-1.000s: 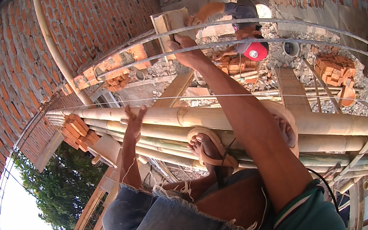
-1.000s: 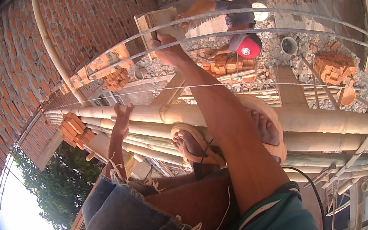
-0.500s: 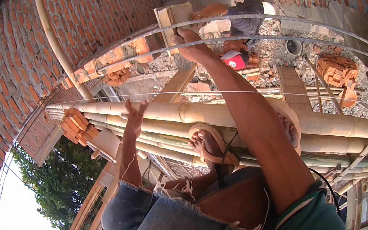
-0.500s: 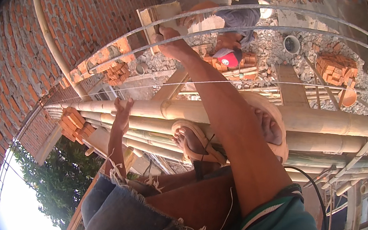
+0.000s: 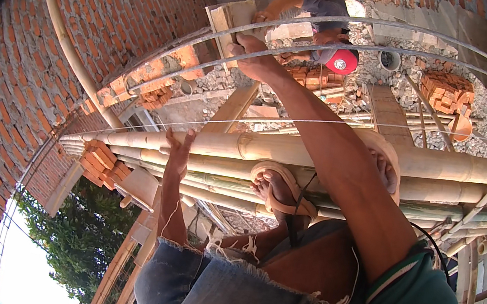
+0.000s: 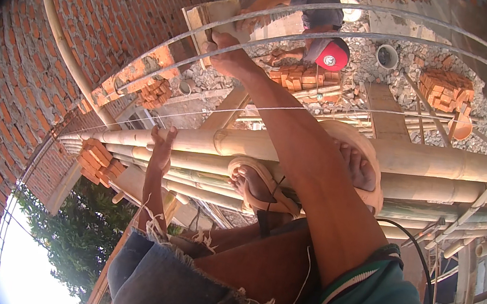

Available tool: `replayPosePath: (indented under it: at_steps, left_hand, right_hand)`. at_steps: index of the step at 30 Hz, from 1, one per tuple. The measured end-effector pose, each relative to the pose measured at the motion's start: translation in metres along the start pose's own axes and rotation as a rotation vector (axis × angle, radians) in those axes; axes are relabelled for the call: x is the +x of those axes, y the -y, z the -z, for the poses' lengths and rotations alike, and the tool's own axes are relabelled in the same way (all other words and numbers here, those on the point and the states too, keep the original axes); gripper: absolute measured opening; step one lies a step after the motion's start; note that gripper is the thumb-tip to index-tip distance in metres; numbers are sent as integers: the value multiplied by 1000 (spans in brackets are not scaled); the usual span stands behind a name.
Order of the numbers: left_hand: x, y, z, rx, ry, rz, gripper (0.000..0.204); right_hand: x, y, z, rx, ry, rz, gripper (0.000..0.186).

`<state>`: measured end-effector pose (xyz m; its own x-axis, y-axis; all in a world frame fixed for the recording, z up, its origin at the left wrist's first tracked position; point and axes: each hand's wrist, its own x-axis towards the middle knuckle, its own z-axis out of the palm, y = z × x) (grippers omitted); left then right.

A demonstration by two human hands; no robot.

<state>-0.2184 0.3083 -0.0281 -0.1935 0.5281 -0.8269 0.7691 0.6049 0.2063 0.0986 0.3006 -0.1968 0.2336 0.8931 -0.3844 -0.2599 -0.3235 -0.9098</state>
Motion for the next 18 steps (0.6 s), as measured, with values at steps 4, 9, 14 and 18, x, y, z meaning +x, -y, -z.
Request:
replayPosePath:
  at_steps: [4,9,14,18]
  left_hand:
    - [0,0,0,31,-24,2,123]
    - [1,1,0,50,-44,7,123]
    - [2,0,1,17,-2,13,123]
    - [4,3,0,63,-65,40,122]
  right_hand:
    - [-2,4,1,26,-5,13,31]
    - [0,2,0,-5,14,-7,30]
    - [2,-3,-4,-10,-8,-7,29]
    - [2,-4,-7,0,-27,-39,30]
